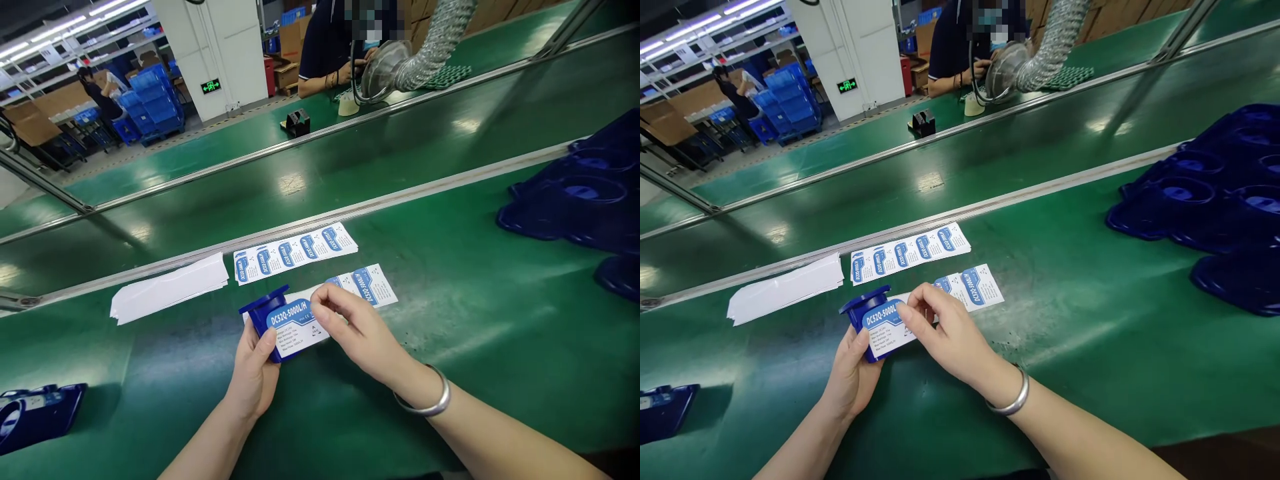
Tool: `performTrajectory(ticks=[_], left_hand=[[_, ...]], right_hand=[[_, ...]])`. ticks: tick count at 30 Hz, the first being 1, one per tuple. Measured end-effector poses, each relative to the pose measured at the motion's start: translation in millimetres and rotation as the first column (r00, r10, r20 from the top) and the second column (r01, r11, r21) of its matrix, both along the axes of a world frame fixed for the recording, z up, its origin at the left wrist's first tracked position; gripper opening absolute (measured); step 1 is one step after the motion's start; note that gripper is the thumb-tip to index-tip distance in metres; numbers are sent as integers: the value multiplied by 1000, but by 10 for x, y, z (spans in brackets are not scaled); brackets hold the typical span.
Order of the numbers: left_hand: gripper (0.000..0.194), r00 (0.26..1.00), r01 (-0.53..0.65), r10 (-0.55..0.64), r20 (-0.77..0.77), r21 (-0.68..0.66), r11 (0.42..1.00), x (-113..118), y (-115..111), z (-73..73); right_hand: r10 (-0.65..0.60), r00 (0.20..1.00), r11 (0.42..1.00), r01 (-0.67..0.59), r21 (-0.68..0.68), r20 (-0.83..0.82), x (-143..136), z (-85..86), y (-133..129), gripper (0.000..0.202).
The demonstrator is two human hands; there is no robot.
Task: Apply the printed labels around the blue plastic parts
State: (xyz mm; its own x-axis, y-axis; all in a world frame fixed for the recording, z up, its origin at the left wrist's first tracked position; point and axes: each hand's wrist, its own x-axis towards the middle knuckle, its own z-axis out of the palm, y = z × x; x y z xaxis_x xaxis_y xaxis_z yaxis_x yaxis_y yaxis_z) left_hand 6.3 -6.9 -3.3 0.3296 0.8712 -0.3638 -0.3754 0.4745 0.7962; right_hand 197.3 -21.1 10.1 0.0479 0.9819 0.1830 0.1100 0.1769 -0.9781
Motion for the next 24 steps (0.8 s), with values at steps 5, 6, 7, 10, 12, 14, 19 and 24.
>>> performTrajectory(ticks=[5,6,7,10,12,14,19,24], left_hand=[[44,1000,-6,6,5,42,999,-8,-7,-28],[41,1000,-6,6,8,47,999,-12,-4,-34],[38,1000,-6,5,8,51,999,-16,-2,-40],[33,1000,6,-6,-9,44,999,-25,1,-51],[36,1000,7,-6,-17,36,999,-27,-1,-57],[41,1000,0,1,-12,27,1000,-27,-2,-61],[50,1000,-6,6,-2,-6,1000,-48,-2,-88],[40,997,-28,30,71,-35,999,-107,-41,-170]], right_hand=[[-34,994,995,23,102,101,-35,9,-39,39],[-39,993,993,27,111,108,-44,7,-46,39],[-42,993,992,28,120,113,-52,3,-53,39],[-51,992,990,35,138,114,-64,-5,-69,38],[-66,991,987,49,152,113,-67,-4,-76,37],[-84,990,983,63,172,117,-68,0,-77,37],[-107,980,962,60,265,165,-82,8,-65,36],[-118,969,943,41,329,218,-133,-27,-60,34]])
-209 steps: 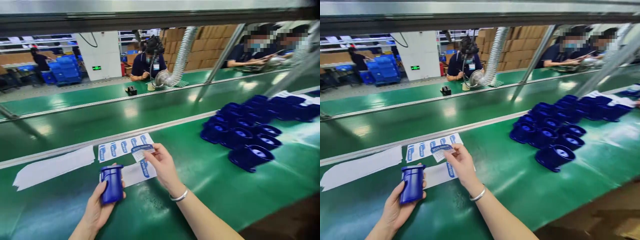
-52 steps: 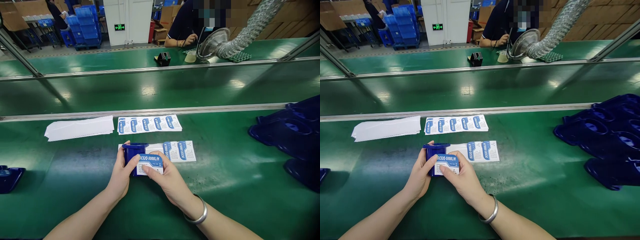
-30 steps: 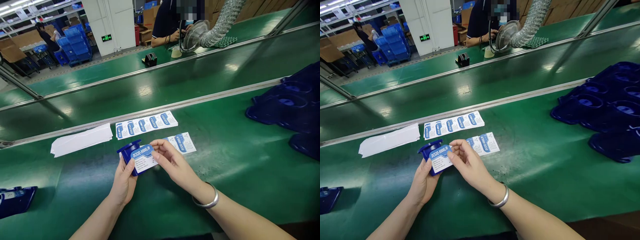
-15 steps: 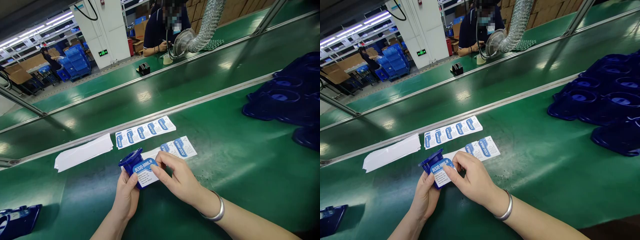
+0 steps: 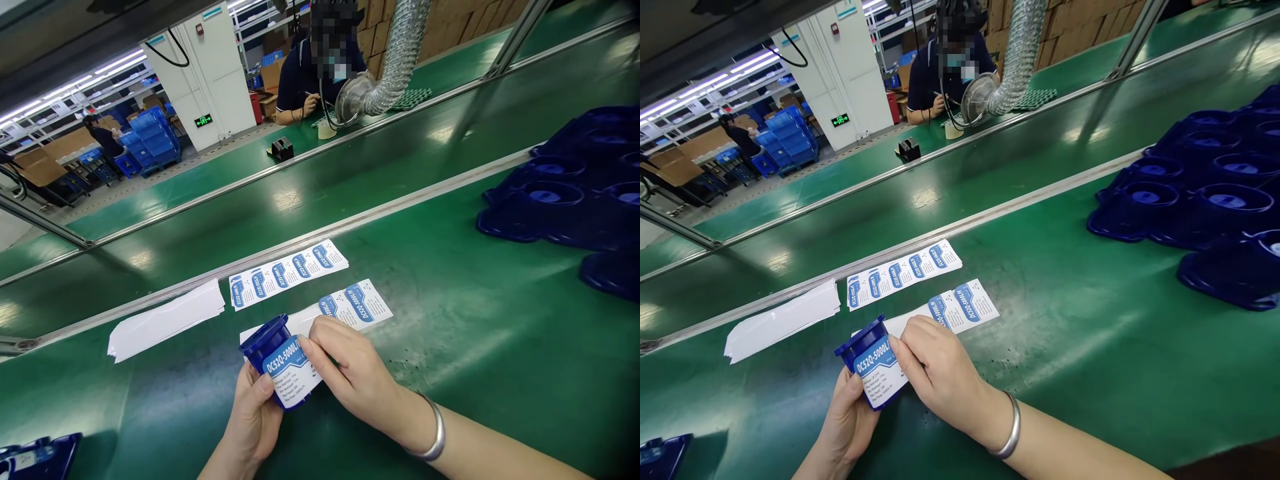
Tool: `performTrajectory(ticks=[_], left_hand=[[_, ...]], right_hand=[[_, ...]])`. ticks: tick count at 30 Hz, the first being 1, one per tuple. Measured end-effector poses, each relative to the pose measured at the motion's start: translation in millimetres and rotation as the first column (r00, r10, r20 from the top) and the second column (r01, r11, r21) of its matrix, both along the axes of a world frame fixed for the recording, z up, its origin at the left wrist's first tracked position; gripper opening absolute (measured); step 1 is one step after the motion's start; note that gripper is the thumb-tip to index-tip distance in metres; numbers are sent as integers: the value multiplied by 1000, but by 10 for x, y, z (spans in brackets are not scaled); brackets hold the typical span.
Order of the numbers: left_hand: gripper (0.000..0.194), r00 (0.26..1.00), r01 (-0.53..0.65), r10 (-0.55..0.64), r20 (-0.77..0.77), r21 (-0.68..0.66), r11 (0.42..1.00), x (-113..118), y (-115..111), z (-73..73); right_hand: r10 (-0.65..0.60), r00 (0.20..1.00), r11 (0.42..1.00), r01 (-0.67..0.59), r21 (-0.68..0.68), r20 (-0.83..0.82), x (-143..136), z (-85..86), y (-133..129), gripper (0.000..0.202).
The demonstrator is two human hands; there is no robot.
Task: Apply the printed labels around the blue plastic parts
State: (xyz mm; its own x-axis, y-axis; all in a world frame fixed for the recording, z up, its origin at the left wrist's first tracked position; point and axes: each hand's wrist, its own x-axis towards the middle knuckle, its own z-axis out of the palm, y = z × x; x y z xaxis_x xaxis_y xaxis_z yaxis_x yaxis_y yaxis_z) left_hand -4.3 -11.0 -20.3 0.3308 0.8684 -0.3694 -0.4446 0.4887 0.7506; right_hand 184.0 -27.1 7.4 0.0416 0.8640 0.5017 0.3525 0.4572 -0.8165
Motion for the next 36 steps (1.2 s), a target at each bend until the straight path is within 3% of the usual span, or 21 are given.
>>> performTrajectory(ticks=[6,13,16,22,25,29,32,36], left_hand=[[52,1000,11,-10,29,-17,1000,21,-48,27],[48,992,48,-47,119,-8,999,-2,-36,-21],[37,978,60,-53,200,-28,998,10,22,-4],[51,917,233,-178,358,-117,965,110,90,202],[57,884,322,-240,402,-151,935,139,60,214],[61,824,454,-334,458,-179,873,153,9,156],[63,809,493,-386,443,-154,857,164,5,136],[59,868,444,-402,291,-97,891,177,40,143]], right_hand=[[64,997,997,-66,-28,-53,-83,-66,-26,33],[34,907,969,-133,-209,-421,-246,-205,-63,21],[6,873,943,-167,-287,-488,-281,-268,-45,24],[-151,880,972,51,-228,-450,-90,-265,59,36],[-4,887,974,-102,-203,-462,-12,-226,97,41],[219,810,892,-393,-225,-545,9,-215,93,50],[218,780,850,-448,-279,-587,-11,-246,65,48],[119,750,848,-418,-327,-650,-56,-293,29,44]])
